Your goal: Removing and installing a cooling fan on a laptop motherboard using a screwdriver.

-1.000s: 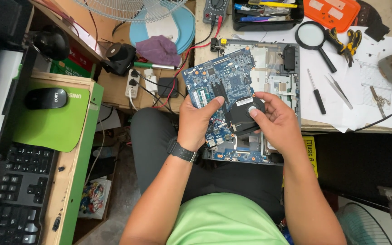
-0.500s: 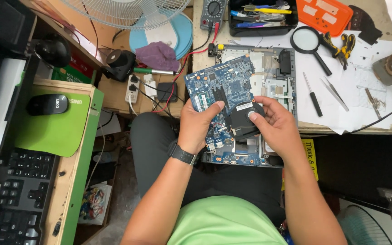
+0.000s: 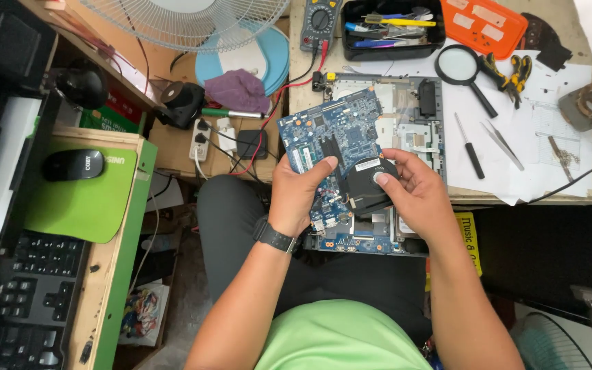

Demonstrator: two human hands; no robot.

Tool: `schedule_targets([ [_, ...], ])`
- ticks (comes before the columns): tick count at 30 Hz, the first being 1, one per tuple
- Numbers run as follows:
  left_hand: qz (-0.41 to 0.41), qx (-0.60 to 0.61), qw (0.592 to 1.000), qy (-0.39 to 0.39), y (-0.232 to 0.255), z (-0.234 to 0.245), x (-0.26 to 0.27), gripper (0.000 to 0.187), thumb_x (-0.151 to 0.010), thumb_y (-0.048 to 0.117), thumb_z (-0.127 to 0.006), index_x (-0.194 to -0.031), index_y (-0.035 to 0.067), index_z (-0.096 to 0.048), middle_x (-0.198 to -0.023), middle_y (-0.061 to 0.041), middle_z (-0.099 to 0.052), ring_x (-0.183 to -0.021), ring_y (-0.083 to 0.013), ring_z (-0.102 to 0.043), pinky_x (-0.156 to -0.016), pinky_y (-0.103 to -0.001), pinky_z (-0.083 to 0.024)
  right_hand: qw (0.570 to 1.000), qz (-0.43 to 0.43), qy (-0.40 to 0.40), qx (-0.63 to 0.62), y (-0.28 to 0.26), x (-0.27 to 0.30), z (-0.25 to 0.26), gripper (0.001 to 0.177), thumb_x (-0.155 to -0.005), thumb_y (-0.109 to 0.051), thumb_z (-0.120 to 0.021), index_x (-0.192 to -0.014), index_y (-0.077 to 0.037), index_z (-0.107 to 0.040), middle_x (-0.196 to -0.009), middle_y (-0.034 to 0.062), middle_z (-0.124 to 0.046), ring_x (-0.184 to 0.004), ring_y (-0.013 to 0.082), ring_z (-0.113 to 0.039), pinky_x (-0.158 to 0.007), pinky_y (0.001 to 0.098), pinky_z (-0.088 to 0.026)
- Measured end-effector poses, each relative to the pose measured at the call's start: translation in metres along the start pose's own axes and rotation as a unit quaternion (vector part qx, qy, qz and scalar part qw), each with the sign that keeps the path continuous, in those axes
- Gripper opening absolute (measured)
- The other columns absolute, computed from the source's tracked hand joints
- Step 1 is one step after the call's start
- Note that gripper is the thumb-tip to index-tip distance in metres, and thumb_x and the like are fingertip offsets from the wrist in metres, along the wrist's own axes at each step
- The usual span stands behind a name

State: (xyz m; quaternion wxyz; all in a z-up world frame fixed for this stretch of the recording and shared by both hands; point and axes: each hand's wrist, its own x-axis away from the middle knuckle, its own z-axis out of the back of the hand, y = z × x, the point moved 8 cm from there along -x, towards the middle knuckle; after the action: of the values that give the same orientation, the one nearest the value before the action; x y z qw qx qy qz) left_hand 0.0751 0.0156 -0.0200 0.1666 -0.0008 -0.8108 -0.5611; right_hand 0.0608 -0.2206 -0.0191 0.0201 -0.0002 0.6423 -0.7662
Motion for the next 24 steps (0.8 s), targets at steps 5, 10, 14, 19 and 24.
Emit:
schedule_targets([
  [5,0.023,0.028,0.999,0.016,-0.009,0.002,-0.004,0.044,-0.078,0.005,-0.097,-0.115,0.000,-0.075,-0.098,-0.014,-0.082,-0.093,-0.0195,-0.077,-0.082,-0.044,-0.065,0.997,0.019,0.053,0.052,0.001,0.007,0.030,0.040,-0.104,-0.003,-0.073,-0.144,-0.004,-0.068,-0.103,0.0151,-0.077,-0.086,0.0200,-0.075,-0.073,0.0383,-0.067],
  [10,0.038,0.020,0.998,0.055,-0.002,0.007,-0.004,0.040,-0.075,0.002,-0.098,-0.109,0.001,-0.076,-0.090,-0.013,-0.082,-0.077,-0.0184,-0.076,-0.069,-0.039,-0.065,0.909,0.137,0.212,0.331,-0.019,0.014,0.103,0.025,-0.105,-0.002,-0.082,-0.130,-0.003,-0.081,-0.099,0.0160,-0.077,-0.086,0.0307,-0.075,-0.074,0.0371,-0.063],
  [14,0.046,-0.003,0.997,0.062,0.000,0.004,-0.002,0.042,-0.076,0.005,-0.099,-0.110,0.000,-0.075,-0.090,-0.014,-0.082,-0.078,-0.0179,-0.075,-0.068,-0.040,-0.065,0.842,0.043,0.219,0.491,0.013,0.013,0.137,0.030,-0.102,-0.017,-0.083,-0.131,-0.011,-0.081,-0.107,0.0091,-0.072,-0.104,0.0321,-0.071,-0.089,0.0488,-0.062],
  [19,0.054,0.007,0.996,0.066,-0.026,0.008,-0.013,0.035,-0.076,0.005,-0.098,-0.103,0.003,-0.077,-0.083,-0.012,-0.080,-0.069,-0.0178,-0.075,-0.061,-0.037,-0.064,0.830,0.012,0.181,0.528,0.070,-0.004,0.157,0.031,-0.098,-0.012,-0.074,-0.128,-0.012,-0.079,-0.102,0.0125,-0.071,-0.103,0.0396,-0.073,-0.092,0.0551,-0.061],
  [24,0.038,0.021,0.999,0.016,-0.032,0.010,-0.010,0.033,-0.082,0.009,-0.090,-0.112,0.007,-0.077,-0.109,-0.007,-0.083,-0.097,-0.0181,-0.074,-0.086,-0.039,-0.060,0.838,0.210,0.249,0.438,-0.008,0.005,0.143,0.031,-0.101,0.006,-0.065,-0.127,0.000,-0.081,-0.107,0.0191,-0.068,-0.101,0.0368,-0.065,-0.099,0.0480,-0.053],
])
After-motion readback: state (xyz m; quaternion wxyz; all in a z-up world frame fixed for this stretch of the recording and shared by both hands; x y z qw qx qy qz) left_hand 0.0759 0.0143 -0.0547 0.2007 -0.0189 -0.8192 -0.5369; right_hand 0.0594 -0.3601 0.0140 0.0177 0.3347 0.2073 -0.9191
